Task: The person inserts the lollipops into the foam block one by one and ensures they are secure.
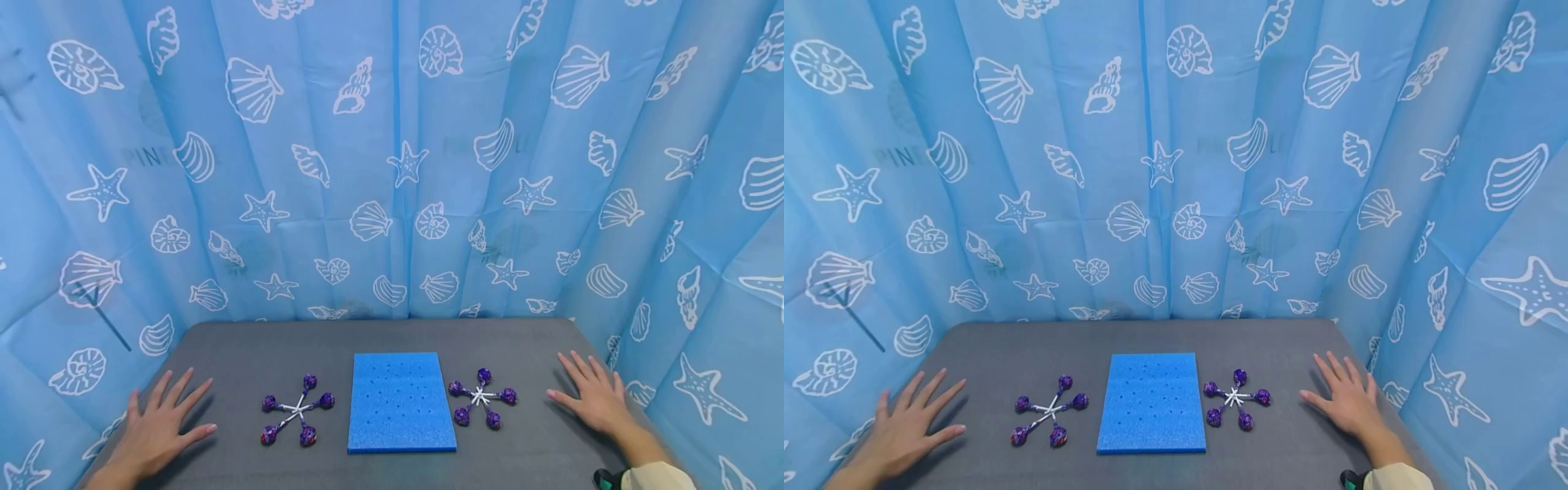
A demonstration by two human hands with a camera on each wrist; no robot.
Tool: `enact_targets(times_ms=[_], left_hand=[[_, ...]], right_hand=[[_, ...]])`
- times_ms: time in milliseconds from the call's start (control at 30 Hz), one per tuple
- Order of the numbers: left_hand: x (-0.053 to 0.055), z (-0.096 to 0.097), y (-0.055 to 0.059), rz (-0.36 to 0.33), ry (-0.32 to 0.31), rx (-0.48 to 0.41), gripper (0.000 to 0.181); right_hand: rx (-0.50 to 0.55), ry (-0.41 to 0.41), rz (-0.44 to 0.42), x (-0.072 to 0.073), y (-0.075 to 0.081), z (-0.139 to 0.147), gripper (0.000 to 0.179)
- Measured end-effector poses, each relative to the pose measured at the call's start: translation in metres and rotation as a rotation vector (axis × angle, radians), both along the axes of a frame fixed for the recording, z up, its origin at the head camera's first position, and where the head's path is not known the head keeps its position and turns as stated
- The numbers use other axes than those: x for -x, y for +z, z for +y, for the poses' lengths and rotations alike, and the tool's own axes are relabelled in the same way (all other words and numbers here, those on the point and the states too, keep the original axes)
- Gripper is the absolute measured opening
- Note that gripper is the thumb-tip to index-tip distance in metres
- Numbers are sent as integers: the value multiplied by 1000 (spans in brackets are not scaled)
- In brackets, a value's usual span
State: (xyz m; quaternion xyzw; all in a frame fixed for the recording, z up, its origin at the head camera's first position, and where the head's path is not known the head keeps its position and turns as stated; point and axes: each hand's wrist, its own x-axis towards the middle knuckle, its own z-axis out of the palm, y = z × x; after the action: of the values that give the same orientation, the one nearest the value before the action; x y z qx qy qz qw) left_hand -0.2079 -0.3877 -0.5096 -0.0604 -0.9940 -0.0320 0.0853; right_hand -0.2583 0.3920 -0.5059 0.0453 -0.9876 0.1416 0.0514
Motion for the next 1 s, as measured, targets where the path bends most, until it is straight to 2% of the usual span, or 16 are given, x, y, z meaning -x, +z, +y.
enact_targets(times_ms=[167,300,467,633,800,1000], left_hand=[[-2,12,8,54,-40,-54,85],[-3,26,16,139,-112,-116,79],[-5,40,23,222,-190,-148,76],[-8,50,28,240,-220,-210,75],[-14,65,31,238,-229,-321,73],[-19,88,38,284,-283,-425,70]], right_hand=[[65,10,72,-4,5,-13,88],[105,24,132,-7,7,-23,85],[142,30,158,-11,10,-33,85],[191,36,165,-13,11,-39,85],[290,69,208,-17,12,-48,81],[403,84,244,-24,17,-60,81]])
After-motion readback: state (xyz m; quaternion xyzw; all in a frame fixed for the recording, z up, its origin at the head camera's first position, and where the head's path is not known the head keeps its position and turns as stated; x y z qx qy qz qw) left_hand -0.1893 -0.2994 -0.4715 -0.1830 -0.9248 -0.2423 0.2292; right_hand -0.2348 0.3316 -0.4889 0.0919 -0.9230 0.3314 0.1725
